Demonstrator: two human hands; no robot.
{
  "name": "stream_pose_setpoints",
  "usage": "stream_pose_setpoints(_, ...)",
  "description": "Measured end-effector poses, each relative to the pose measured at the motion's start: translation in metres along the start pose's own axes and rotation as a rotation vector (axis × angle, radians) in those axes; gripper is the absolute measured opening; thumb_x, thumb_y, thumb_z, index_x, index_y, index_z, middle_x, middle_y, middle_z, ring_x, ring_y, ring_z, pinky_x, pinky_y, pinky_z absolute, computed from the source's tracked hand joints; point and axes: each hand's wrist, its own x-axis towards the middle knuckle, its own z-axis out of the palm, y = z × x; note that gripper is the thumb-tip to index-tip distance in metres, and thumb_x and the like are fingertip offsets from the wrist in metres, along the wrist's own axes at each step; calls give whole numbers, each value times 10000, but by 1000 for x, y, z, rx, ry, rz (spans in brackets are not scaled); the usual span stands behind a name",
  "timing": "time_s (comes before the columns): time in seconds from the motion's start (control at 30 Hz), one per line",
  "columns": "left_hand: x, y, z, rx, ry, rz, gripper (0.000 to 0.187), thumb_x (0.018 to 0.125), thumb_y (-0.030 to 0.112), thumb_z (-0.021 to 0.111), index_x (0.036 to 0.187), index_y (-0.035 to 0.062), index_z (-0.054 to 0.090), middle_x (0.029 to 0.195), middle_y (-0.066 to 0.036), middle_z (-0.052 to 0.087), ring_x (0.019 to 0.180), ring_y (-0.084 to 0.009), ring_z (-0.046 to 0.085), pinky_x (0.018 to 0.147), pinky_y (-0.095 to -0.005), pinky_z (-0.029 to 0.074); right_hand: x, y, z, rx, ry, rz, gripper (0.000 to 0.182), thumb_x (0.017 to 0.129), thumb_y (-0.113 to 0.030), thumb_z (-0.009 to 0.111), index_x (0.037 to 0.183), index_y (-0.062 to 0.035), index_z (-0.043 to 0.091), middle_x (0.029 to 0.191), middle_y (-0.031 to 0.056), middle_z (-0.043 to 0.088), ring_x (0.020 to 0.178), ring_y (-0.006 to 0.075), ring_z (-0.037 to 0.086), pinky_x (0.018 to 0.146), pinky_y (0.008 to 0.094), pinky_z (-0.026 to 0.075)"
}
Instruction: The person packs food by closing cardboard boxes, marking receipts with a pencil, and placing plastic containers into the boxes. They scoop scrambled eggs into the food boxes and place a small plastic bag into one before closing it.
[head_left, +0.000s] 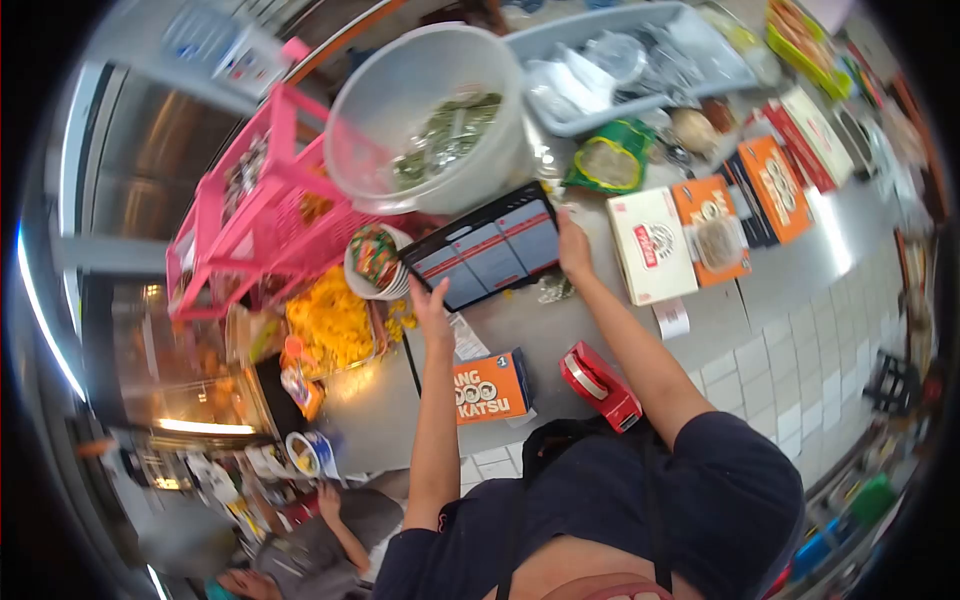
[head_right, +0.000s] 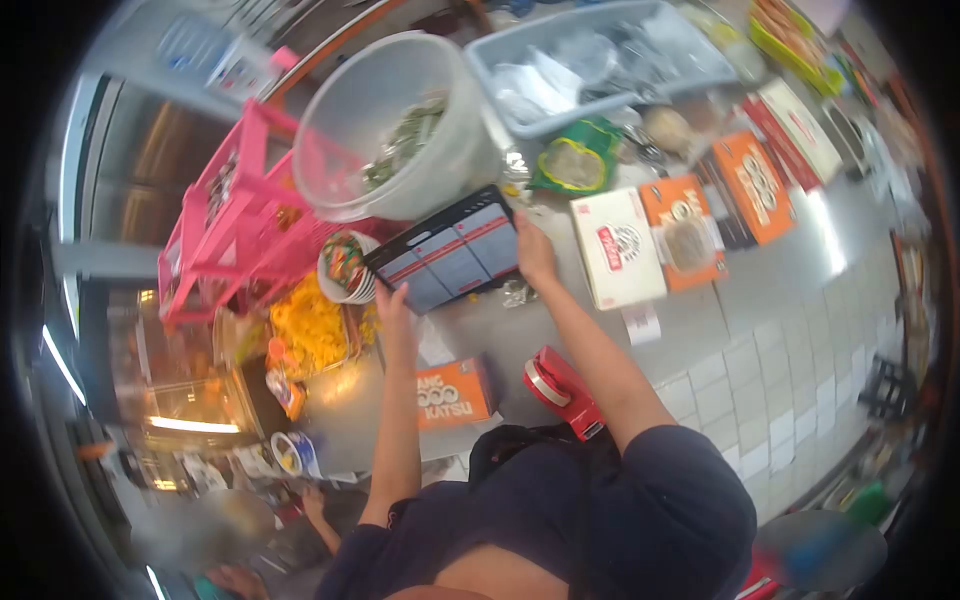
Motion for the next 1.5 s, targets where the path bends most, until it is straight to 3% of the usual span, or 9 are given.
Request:
stream_pose_setpoints(0.3,8,-1,-2,20,-71,-6,612,788,49,589,1335,13,317,1312,-86,407,1188,-190,399,1009,-310,276,2,-18,-3,109,-47,1,625,907,-576,305,998,-51,633,992,244,608,987,386,561,839,387,416)
stream_pose_setpoints(0.37,4,1,-1,-87,-50,-81,602,796,51,583,1334,13,318,1321,-82,394,1208,-183,381,1009,-308,280,4,-3,4,224,78,-190,586,913,-553,335,1086,-58,594,1011,223,607,988,360,568,852,369,416)
stream_pose_setpoints(0.6,-7,15,25,-12,-83,12,640,795,76,594,1355,-1,294,1318,-95,410,1204,-187,404,1014,-314,292,-2,6,-14,452,85,-287,666,939,-516,320,1256,58,433,1259,228,481,1214,299,427,1023,318,281)
stream_pose_setpoints(0.97,-3,5,29,20,-187,-23,724,804,154,615,1388,-28,227,1349,-150,401,1247,-221,377,1044,-315,256,17,9,-28,390,97,-328,589,981,-425,267,1280,61,414,1239,152,503,1161,211,450,1007,290,299)
stream_pose_setpoints(1.17,-96,42,-27,1118,19,294,894,775,310,692,1368,-108,169,1414,-264,252,1305,-365,271,1080,-402,195,-50,-17,-43,83,171,-426,686,919,-436,445,1350,76,296,1402,225,321,1290,314,336,1071,351,222)
stream_pose_setpoints(1.27,-164,5,-78,816,361,-99,884,776,297,704,1368,-87,172,1359,-257,308,1285,-337,303,1053,-418,239,-104,-23,-56,-36,8,-500,574,907,-295,524,1333,48,349,1359,214,392,1259,282,386,1045,352,280)
stream_pose_setpoints(1.33,-196,-18,-101,613,468,-239,860,778,291,706,1362,-77,194,1338,-245,330,1276,-316,320,1042,-409,257,-116,-12,-60,183,-589,-71,562,849,-238,619,1296,32,412,1290,216,467,1205,293,449,1006,383,344)
stream_pose_setpoints(1.37,-211,-24,-102,505,436,-310,841,772,285,716,1348,-66,214,1326,-221,344,1257,-297,340,1027,-399,275,-117,-17,-55,179,-586,-64,562,849,-238,619,1296,32,412,1290,216,467,1205,293,449,1006,383,344)
stream_pose_setpoints(1.5,-218,-13,-58,116,517,-417,765,764,253,730,1305,-28,268,1286,-159,388,1186,-252,400,991,-373,310,-115,-33,-10,-445,-988,-545,780,704,-451,714,1250,39,452,1230,235,510,1149,327,497,950,390,412)
